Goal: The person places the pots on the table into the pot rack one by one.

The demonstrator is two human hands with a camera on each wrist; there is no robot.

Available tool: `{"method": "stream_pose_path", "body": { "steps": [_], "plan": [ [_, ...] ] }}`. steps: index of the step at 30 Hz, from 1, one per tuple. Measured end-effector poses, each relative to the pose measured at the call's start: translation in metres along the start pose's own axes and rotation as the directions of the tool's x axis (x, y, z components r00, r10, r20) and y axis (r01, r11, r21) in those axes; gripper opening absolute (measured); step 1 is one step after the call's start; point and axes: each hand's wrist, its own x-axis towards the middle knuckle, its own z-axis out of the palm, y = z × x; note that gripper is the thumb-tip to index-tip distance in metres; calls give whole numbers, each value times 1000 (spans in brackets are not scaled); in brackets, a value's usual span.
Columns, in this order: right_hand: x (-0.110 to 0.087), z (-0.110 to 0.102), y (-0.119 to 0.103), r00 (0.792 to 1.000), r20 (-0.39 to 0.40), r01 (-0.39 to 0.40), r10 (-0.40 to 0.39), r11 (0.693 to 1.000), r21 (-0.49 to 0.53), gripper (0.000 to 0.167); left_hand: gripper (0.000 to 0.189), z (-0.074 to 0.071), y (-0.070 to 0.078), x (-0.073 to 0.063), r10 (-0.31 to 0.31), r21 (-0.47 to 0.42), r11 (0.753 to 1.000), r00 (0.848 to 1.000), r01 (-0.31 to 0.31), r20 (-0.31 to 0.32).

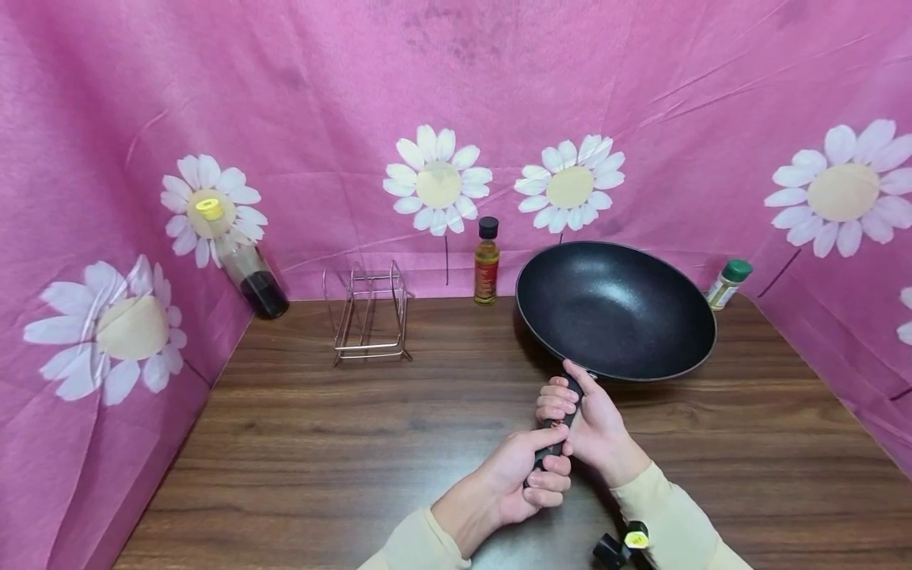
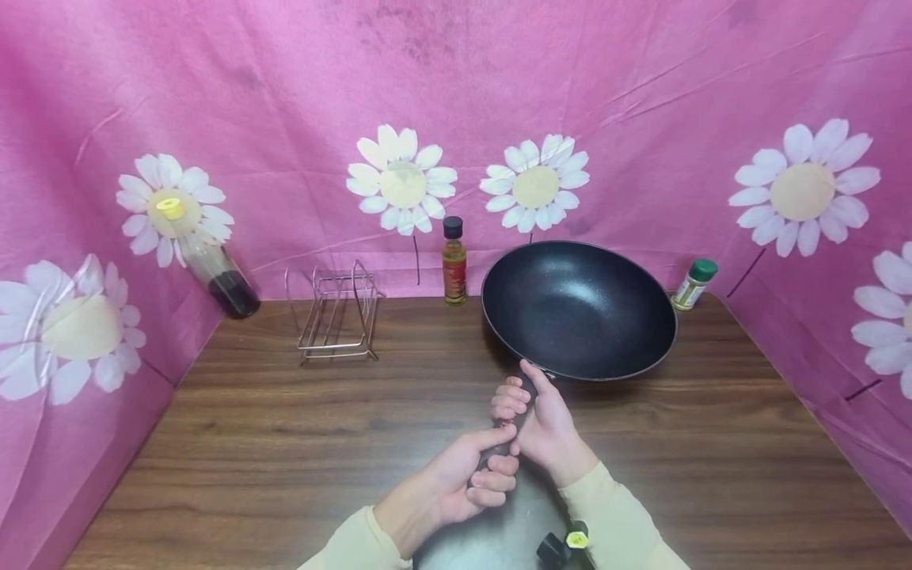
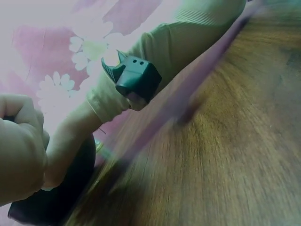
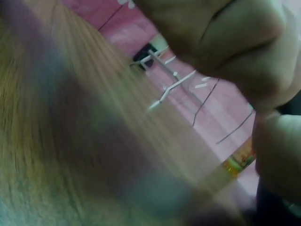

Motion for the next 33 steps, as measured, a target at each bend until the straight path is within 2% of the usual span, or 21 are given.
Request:
{"method": "stream_pose_path", "body": {
  "steps": [6,10,14,18,22,25,27,30,33],
  "plan": [
    [4,-4,5,994,110,22,-23,1000,14,39,25,1,-3,0,25,38,999,999,-23,-43],
    [6,0,9,992,123,34,-32,999,-8,40,25,2,-4,-1,57,50,997,998,-55,-34],
    [7,9,11,990,127,66,-59,996,-55,46,25,7,0,-4,84,39,996,996,-84,14],
    [13,26,13,982,165,107,-90,990,-95,47,26,14,8,-12,113,35,993,991,-116,71],
    [24,48,18,967,232,127,-100,987,-103,53,26,22,18,-23,163,1,986,972,-166,170],
    [34,64,23,952,297,102,-78,993,-65,55,27,26,24,-31,189,-92,981,937,-169,294],
    [41,72,27,936,348,56,-48,998,-12,48,26,28,27,-36,193,-189,974,898,-126,395],
    [50,80,32,899,438,-35,10,998,49,41,23,28,28,-40,197,-342,940,820,-3,537],
    [58,85,37,858,512,-99,48,993,72,42,21,27,28,-41,218,-455,880,733,137,644]
  ]
}}
